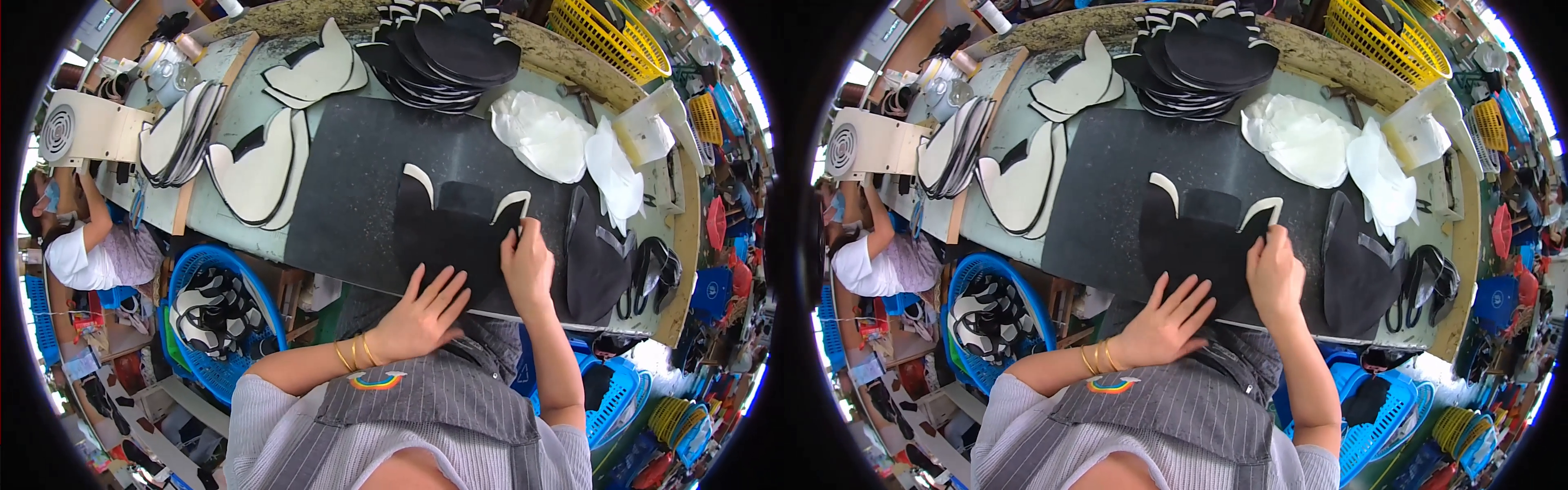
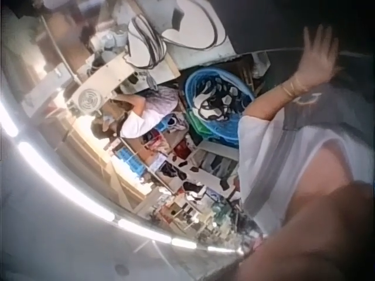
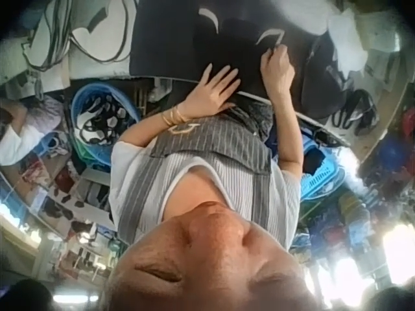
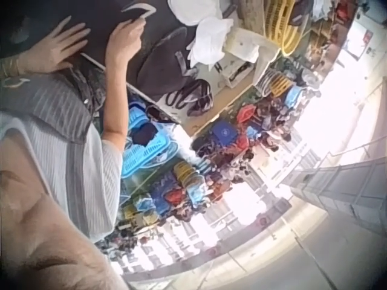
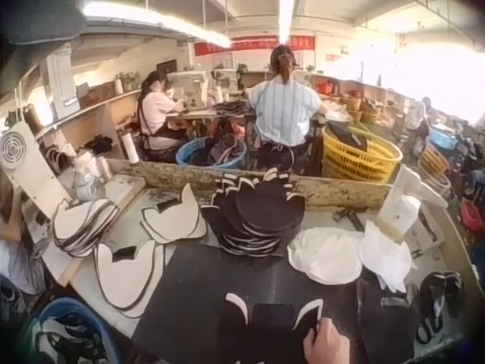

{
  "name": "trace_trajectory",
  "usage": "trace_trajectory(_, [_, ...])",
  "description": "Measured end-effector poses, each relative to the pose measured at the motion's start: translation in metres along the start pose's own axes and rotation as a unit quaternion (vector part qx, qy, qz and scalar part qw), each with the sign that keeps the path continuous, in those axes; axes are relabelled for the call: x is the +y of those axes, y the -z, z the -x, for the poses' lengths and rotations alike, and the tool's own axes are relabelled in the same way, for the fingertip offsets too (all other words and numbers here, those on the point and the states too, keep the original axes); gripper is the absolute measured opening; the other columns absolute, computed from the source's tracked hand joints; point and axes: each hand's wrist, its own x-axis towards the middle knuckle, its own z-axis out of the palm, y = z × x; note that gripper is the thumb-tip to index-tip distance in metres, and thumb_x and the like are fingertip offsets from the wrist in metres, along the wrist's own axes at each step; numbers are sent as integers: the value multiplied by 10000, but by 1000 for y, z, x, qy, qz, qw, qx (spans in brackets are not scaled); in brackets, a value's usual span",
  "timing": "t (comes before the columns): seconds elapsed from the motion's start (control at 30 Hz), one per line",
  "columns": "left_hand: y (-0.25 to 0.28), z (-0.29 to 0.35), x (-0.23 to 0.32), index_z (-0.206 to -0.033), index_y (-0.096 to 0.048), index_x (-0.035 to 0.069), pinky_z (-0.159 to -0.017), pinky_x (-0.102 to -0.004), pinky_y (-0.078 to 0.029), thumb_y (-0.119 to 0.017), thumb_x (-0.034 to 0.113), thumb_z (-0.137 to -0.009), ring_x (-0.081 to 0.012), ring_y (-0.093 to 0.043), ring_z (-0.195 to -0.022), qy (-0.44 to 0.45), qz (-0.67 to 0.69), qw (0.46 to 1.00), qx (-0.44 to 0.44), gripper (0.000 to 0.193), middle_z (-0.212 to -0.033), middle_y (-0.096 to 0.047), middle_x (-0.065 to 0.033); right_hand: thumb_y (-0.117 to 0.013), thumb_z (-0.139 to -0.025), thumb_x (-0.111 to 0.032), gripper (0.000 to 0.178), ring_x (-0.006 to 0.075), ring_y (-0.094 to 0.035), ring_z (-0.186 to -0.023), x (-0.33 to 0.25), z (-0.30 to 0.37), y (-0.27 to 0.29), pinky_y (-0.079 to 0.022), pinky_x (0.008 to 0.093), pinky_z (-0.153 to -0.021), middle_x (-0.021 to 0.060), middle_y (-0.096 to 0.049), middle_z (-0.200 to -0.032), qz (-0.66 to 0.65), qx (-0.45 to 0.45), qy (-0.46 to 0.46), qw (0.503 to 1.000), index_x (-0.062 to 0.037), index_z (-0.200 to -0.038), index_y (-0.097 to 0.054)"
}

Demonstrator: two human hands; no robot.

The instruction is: Assembling and aligning various components of a shoe upper at an industrial workbench.

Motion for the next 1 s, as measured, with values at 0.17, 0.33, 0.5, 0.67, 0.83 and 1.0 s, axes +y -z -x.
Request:
trace_trajectory(0.17, [25,-12,-47,-1080,-598,-31,-994,-509,-366,-665,148,-782,-362,-491,-1180,13,90,994,68,353,-1222,-543,-190,-541,-824,-24,239,357,-591,-879,11,-16,20,-501,424,-710,179,-593,-933,56,48,52,996,-1,-1062,-528])
trace_trajectory(0.33, [38,-53,-119,-1116,-602,46,-907,-356,-447,-544,92,-897,-286,-598,-1015,108,137,979,105,231,-1105,-630,-128,-559,-814,-84,321,308,-531,-1110,-33,-36,-2,-431,393,-951,152,-564,-1165,-143,-132,374,907,5,-1122,-574])
trace_trajectory(0.5, [32,-37,-138,-1301,-497,103,-1084,-460,-223,-482,262,-947,-245,-517,-1185,62,74,995,9,388,-1283,-547,-105,-504,-861,-475,660,274,-354,-1317,-44,-24,-11,-272,403,-1096,149,-436,-1368,-82,-257,438,858,34,-1279,-460])
trace_trajectory(0.67, [32,-30,-145,-1380,-421,139,-1114,-506,-99,-383,383,-967,-188,-340,-1343,1,-39,998,-59,481,-1436,-398,-33,-403,-811,-650,880,263,-297,-1353,-40,-17,-4,-193,417,-1127,155,-366,-1425,-46,-301,448,840,60,-1331,-386])
trace_trajectory(0.83, [26,-26,-147,-1364,-442,136,-1114,-517,-98,-401,412,-954,-191,-330,-1348,-4,-30,998,-49,497,-1435,-400,-27,-659,-730,-431,727,336,-435,-1222,-32,38,12,-357,437,-1020,193,-455,-1308,-109,-278,365,882,62,-1230,-471])
trace_trajectory(1.0, [45,-23,-120,-1277,-520,64,-1107,-501,-181,-536,531,-825,-245,-396,-1302,-72,-36,996,-47,649,-1376,-464,-62,-738,-673,-148,394,315,-567,-980,-35,63,16,-490,394,-847,166,-577,-1040,-131,-178,314,923,62,-974,-597])
